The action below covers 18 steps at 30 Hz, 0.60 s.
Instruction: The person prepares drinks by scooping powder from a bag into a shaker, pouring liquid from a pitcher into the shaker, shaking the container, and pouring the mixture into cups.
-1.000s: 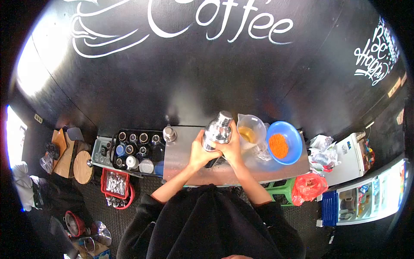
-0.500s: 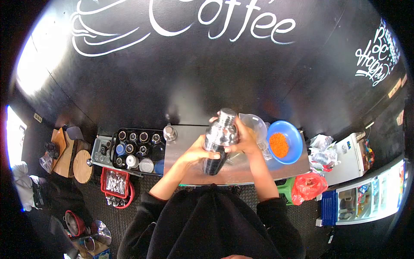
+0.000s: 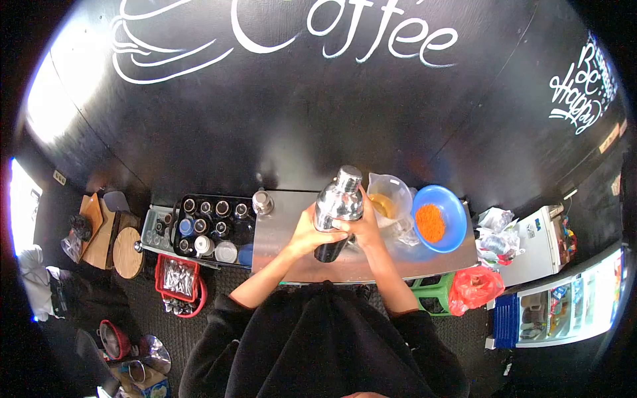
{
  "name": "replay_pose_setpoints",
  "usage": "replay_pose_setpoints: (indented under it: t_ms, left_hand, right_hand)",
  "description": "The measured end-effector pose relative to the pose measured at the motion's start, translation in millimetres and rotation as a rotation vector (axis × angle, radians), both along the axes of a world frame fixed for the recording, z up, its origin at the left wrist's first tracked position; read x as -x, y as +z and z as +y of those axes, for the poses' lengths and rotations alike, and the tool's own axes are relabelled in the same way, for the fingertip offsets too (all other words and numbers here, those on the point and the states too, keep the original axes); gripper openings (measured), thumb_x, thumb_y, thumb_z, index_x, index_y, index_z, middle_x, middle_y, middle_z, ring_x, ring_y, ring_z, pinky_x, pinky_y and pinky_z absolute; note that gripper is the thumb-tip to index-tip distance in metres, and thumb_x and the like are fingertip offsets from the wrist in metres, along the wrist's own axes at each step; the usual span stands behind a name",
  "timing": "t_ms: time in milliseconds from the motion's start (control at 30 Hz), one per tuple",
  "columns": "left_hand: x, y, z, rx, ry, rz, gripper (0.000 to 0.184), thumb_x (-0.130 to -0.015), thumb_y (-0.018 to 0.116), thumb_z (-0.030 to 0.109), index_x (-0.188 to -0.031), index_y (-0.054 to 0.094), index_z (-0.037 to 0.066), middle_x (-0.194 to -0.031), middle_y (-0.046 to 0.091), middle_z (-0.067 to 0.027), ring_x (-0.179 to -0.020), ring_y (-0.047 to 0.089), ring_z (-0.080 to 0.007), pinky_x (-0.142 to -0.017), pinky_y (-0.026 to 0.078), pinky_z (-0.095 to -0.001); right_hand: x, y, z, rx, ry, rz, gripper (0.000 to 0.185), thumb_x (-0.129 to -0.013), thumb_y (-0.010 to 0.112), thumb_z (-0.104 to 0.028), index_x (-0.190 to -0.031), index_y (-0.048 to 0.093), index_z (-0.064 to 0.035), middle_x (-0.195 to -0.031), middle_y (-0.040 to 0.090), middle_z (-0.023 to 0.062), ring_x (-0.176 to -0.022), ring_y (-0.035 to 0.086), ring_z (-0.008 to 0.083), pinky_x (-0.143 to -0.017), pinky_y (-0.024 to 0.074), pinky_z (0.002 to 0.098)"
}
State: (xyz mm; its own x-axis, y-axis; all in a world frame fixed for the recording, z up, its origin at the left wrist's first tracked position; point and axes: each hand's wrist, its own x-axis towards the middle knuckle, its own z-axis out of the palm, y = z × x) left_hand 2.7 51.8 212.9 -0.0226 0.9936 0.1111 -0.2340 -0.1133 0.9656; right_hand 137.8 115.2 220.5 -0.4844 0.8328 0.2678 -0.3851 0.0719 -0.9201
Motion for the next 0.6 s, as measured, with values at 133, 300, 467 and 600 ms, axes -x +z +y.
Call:
replay_pose_setpoints:
  t_ms: [133,300,467,600]
  left_hand:
    - [-5.4,-13.4,7.9,-0.185,0.228,0.262,0.073,-0.054,0.083,0.017,-0.116,0.050,-0.003,-0.103,0.062,-0.0091,-0.095,0.059,-0.0157,-0.087,0.047,-0.0309]
    - [-5.3,-6.5,8.4,-0.099,0.229,0.155,0.076,-0.054,0.085,0.018,-0.117,0.048,-0.003,-0.105,0.060,-0.0112,-0.099,0.057,-0.0164,-0.089,0.046,-0.0324]
    - [2.5,-11.5,12.4,-0.141,0.088,0.015,0.092,-0.055,0.088,0.017,-0.127,0.032,0.001,-0.117,0.050,-0.0130,-0.115,0.047,-0.0208,-0.097,0.041,-0.0355]
    - [-4.1,-6.3,14.5,-0.211,0.057,-0.023,0.102,-0.055,0.088,0.009,-0.127,0.015,0.010,-0.116,0.047,-0.0140,-0.114,0.047,-0.0228,-0.096,0.042,-0.0376]
  right_hand:
    - [5.4,-9.2,2.1,-0.118,-0.139,-0.102,0.083,-0.052,0.083,-0.009,-0.125,0.045,-0.0046,-0.113,0.056,0.0048,-0.106,0.054,0.0158,-0.094,0.0424,0.0314]
    - [-7.4,-1.8,15.4,-0.029,0.066,-0.184,0.096,-0.056,0.085,-0.010,-0.136,0.034,-0.0057,-0.128,0.047,0.0063,-0.117,0.046,0.0171,-0.099,0.0379,0.0325]
    - [-18.9,6.7,33.2,-0.072,0.295,-0.095,0.101,-0.057,0.084,-0.008,-0.141,0.029,-0.0031,-0.133,0.043,0.0074,-0.123,0.042,0.0188,-0.104,0.0336,0.0340]
    - [-6.8,-0.1,21.2,-0.041,0.122,-0.099,0.098,-0.055,0.084,-0.006,-0.139,0.033,-0.0014,-0.130,0.047,0.0090,-0.121,0.044,0.0181,-0.103,0.0350,0.0338]
